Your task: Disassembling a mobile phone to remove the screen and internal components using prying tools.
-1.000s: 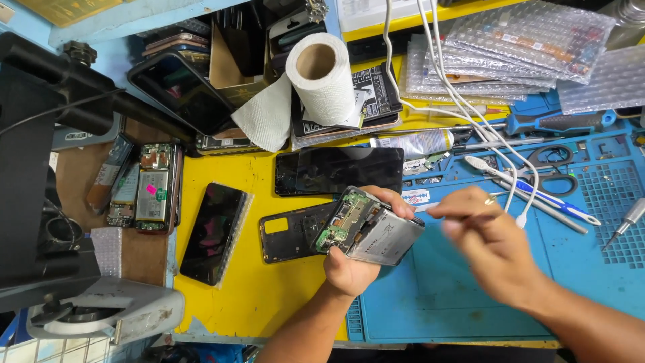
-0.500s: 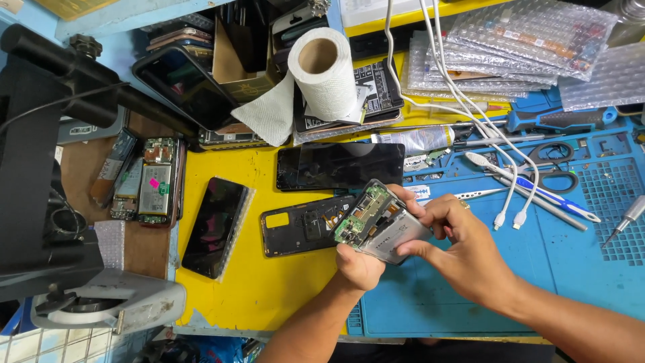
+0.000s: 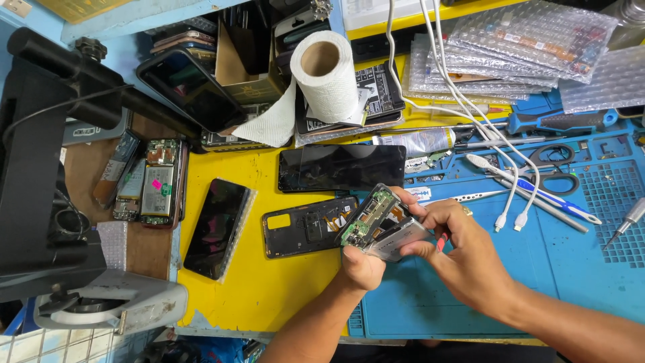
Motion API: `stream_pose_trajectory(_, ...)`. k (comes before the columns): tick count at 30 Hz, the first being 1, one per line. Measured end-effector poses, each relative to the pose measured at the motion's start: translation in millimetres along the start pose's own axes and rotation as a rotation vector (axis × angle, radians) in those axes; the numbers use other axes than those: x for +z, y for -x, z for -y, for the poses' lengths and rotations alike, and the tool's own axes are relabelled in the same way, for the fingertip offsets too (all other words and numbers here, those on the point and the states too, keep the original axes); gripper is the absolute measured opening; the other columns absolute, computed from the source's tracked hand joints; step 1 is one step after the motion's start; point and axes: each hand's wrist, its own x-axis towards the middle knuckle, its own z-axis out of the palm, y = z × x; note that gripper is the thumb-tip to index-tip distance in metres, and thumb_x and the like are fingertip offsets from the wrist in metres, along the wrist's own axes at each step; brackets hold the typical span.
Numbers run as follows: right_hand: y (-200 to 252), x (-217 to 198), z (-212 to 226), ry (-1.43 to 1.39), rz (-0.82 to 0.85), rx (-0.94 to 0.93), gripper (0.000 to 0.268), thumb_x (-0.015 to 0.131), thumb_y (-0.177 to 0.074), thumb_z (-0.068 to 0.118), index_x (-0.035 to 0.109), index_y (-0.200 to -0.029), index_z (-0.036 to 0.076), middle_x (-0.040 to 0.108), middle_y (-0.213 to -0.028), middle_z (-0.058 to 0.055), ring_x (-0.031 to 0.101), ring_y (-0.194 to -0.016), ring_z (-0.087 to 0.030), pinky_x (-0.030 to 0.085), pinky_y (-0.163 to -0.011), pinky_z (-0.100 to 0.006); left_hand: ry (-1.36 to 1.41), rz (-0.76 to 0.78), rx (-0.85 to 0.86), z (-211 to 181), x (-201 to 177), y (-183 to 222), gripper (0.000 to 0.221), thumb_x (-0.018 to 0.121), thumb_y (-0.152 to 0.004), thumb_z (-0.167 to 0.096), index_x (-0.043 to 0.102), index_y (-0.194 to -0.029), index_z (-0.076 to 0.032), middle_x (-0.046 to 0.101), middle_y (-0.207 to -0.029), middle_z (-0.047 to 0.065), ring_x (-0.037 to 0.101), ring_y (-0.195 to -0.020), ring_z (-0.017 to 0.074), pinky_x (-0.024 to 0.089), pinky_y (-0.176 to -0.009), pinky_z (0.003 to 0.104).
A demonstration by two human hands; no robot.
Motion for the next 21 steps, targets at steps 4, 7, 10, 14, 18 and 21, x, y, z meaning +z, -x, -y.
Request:
stream_pose_trajectory(4,1.4,-0.9,3.0,0.001,-0.003,-0.046,0.036,0.084,-0.081,0.031,0.055,-0.096,0.015,0.065,-0.102,0.0,0.062,-0.093,-0.015,0.048,-0.071,-0.028,0.059,-0.011,-0.021,1.7,-1.8,3.3,0.1,0.057,-0.08,-0.088,0.05,-0.132,-0.003,0.056,-0.124,0.005,0.057,-0.12,0.0163,0.049,-0.108,0.036)
stream_pose_trajectory(7,3.4,1.6,-0.6,0.021,-0.03,-0.1,0.037,0.084,-0.081,0.028,0.054,-0.098,0.014,0.066,-0.103,-0.001,0.067,-0.106,-0.019,0.052,-0.088,-0.032,-0.026,-0.023,-0.002,0.2,-1.4,3.8,0.102,0.052,-0.081,-0.091,0.049,-0.132,-0.003,0.056,-0.124,0.005,0.06,-0.112,0.0153,0.051,-0.098,0.033)
stream_pose_trajectory(10,3.9,2.3,-2.0,0.016,-0.022,-0.101,0.037,0.084,-0.081,0.028,0.055,-0.099,0.014,0.067,-0.103,-0.001,0.067,-0.102,-0.017,0.051,-0.077,-0.029,-0.009,-0.042,-0.01,2.2,-2.1,5.1,0.102,0.053,-0.08,-0.091,0.049,-0.131,-0.002,0.055,-0.124,0.005,0.061,-0.112,0.0168,0.052,-0.098,0.034)
stream_pose_trajectory(14,11.7,4.6,18.8,-0.204,0.078,-0.136,0.036,0.071,-0.085,-0.005,0.041,-0.09,0.014,0.07,-0.113,-0.01,0.071,-0.106,-0.02,0.071,-0.079,-0.029,-0.173,-0.15,0.191,-4.5,-1.3,-8.9,0.089,0.044,-0.088,-0.088,0.054,-0.12,-0.005,0.056,-0.117,0.006,0.058,-0.108,0.0153,0.048,-0.095,0.032)
stream_pose_trajectory(18,9.9,-0.4,19.4,-0.132,0.127,-0.294,0.032,0.07,-0.087,0.0,0.042,-0.091,0.014,0.075,-0.105,-0.006,0.058,-0.078,-0.017,0.057,-0.07,-0.028,-0.009,-0.147,0.148,1.5,-8.5,-4.2,0.096,0.055,-0.083,-0.087,0.051,-0.132,-0.004,0.059,-0.123,0.008,0.06,-0.117,0.02,0.049,-0.103,0.037)
stream_pose_trajectory(21,14.4,-0.7,8.6,-0.047,0.171,-0.397,0.023,0.069,-0.092,0.008,0.047,-0.093,0.016,0.076,-0.11,-0.006,0.057,-0.078,-0.022,0.046,-0.069,-0.035,0.09,-0.165,0.139,3.8,-8.2,-1.5,0.099,0.058,-0.082,-0.084,0.05,-0.136,-0.002,0.06,-0.125,0.008,0.06,-0.121,0.0209,0.048,-0.106,0.038)
